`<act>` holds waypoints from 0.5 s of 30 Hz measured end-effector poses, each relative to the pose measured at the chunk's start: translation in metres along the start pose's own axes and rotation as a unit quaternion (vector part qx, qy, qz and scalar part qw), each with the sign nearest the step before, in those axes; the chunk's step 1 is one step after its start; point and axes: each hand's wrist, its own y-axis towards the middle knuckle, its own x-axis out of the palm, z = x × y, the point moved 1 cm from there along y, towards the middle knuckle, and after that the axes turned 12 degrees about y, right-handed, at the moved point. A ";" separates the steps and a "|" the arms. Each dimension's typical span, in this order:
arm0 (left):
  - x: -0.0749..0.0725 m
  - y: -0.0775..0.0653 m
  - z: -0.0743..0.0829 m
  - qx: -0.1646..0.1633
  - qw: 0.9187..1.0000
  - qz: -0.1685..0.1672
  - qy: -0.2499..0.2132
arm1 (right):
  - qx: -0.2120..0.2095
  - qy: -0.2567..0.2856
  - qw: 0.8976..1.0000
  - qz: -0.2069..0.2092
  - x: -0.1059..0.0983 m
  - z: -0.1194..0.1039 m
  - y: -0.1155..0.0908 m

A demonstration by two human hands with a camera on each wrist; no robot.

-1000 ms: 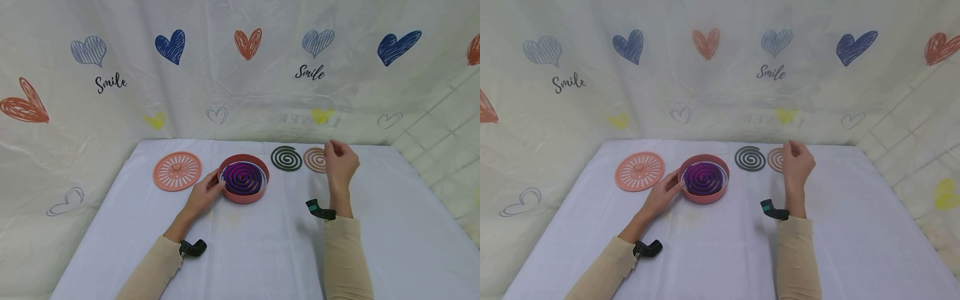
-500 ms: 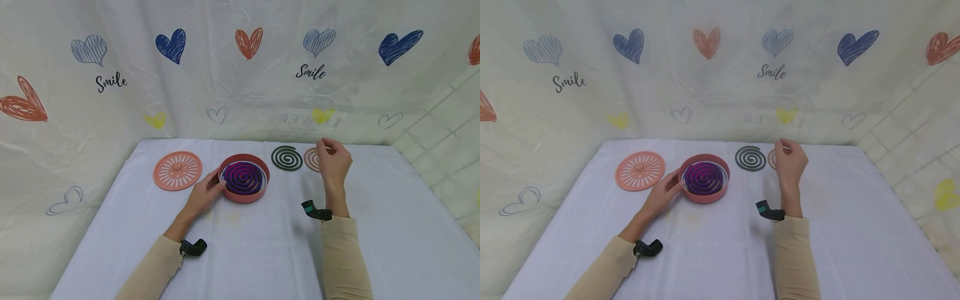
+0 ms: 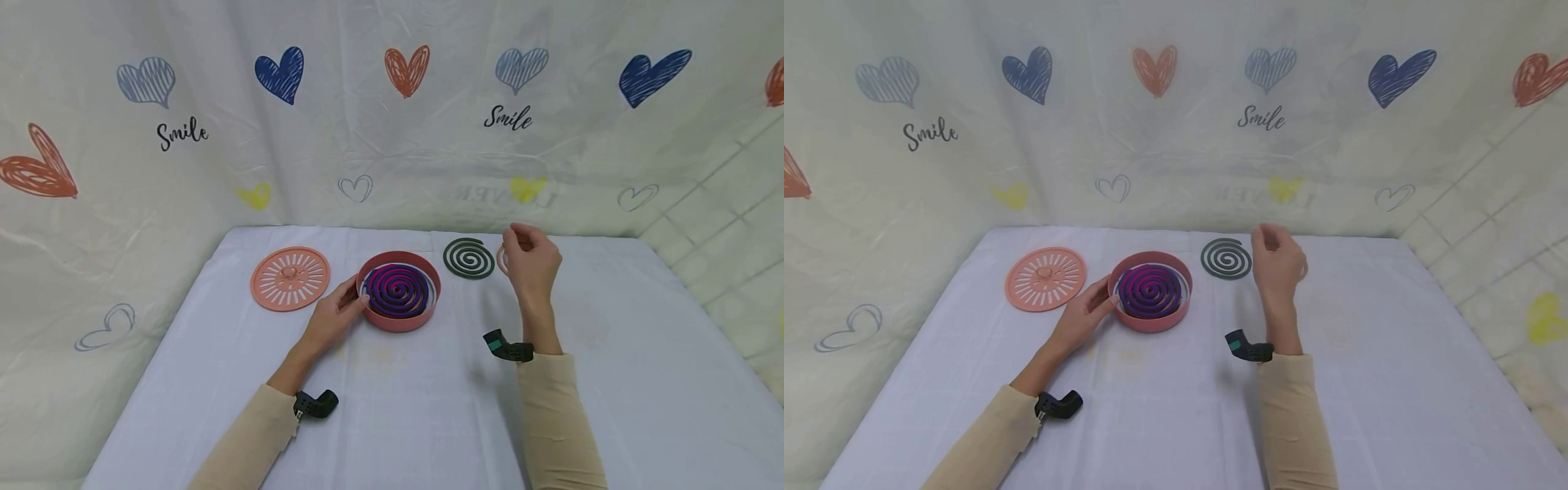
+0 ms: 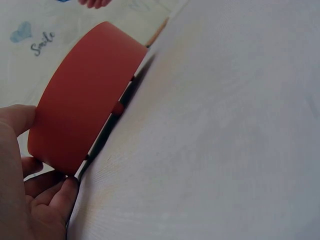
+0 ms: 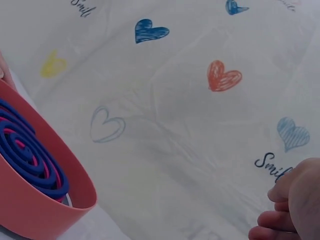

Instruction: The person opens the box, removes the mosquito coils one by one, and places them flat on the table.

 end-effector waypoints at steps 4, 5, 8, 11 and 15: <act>0.000 0.000 -0.001 0.002 1.000 0.001 0.000 | 0.001 -0.003 1.000 -0.012 0.006 -0.002 -0.003; 0.000 0.000 -0.001 0.003 1.000 0.001 -0.001 | 0.002 -0.008 1.000 -0.014 0.007 -0.002 -0.004; 0.000 0.000 -0.001 0.004 1.000 0.001 -0.003 | 0.004 -0.035 0.999 -0.022 0.009 -0.003 -0.005; 0.000 0.000 -0.002 0.005 1.000 0.002 -0.002 | -0.001 -0.041 0.999 -0.035 0.012 -0.003 -0.008; 0.000 0.000 -0.001 0.003 1.000 0.002 0.000 | -0.014 -0.023 0.998 -0.058 0.018 -0.002 -0.011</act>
